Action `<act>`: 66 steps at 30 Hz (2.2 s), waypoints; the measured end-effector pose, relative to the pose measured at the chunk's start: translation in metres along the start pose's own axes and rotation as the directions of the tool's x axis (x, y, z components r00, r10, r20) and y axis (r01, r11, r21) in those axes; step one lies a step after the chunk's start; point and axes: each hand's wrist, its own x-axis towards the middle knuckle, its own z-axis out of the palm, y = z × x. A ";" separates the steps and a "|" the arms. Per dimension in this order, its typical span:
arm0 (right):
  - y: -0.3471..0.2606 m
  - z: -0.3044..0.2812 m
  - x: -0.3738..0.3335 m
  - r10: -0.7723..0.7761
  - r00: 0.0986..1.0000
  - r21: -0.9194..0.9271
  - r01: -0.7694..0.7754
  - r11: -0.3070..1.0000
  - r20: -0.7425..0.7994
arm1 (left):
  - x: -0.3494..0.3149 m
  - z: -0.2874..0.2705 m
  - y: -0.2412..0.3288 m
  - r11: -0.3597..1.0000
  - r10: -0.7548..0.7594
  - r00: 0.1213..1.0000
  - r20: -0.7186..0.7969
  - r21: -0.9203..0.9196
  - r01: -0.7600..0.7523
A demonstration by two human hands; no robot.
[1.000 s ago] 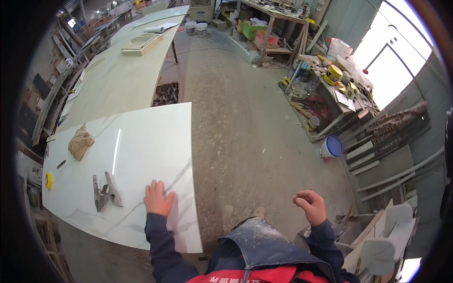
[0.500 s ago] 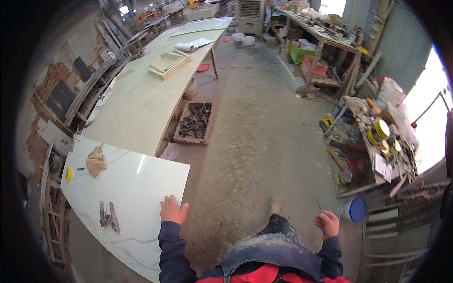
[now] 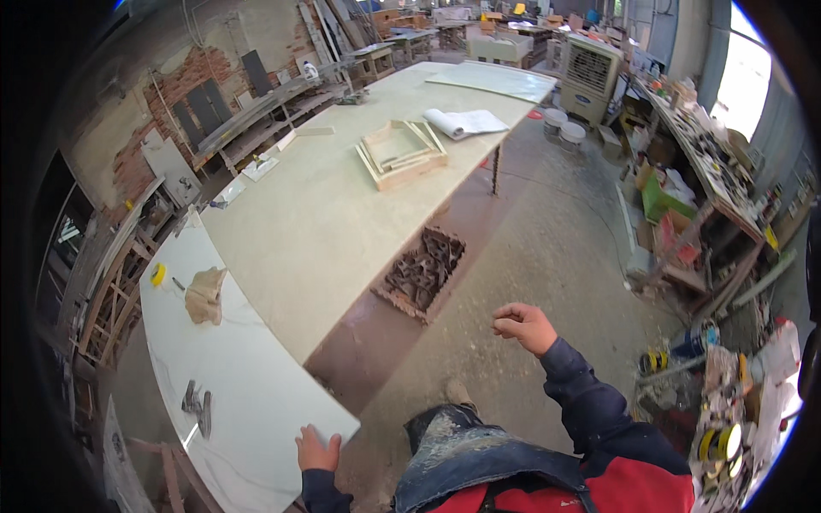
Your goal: The person applies a white adhesive to the edge of a large white tile using a putty knife, then retrieves clamps and a wooden spacer from a nearby box. They position the spacer against the tile edge and secure it with clamps, then apply yellow tape to the tile edge.
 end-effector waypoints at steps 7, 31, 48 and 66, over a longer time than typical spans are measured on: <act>-0.046 -0.046 0.209 -0.014 1.000 -0.245 0.020 0.969 0.027 | 0.089 -0.011 0.059 0.948 -0.318 0.948 -0.026 -0.007 0.318; -0.118 -0.157 0.988 -0.038 0.958 -0.945 0.275 -0.175 0.286 | 0.004 0.119 0.318 0.238 -0.958 0.282 0.058 -0.393 0.888; -0.256 -0.102 0.980 -0.773 0.620 -0.759 0.568 0.319 0.138 | -0.115 0.139 0.401 -0.081 -0.994 -0.038 0.104 -0.450 0.889; -0.230 0.326 0.090 -0.430 -0.813 0.712 0.565 -0.416 0.393 | -0.195 -0.155 0.206 0.923 -0.371 0.673 -0.640 -0.170 0.346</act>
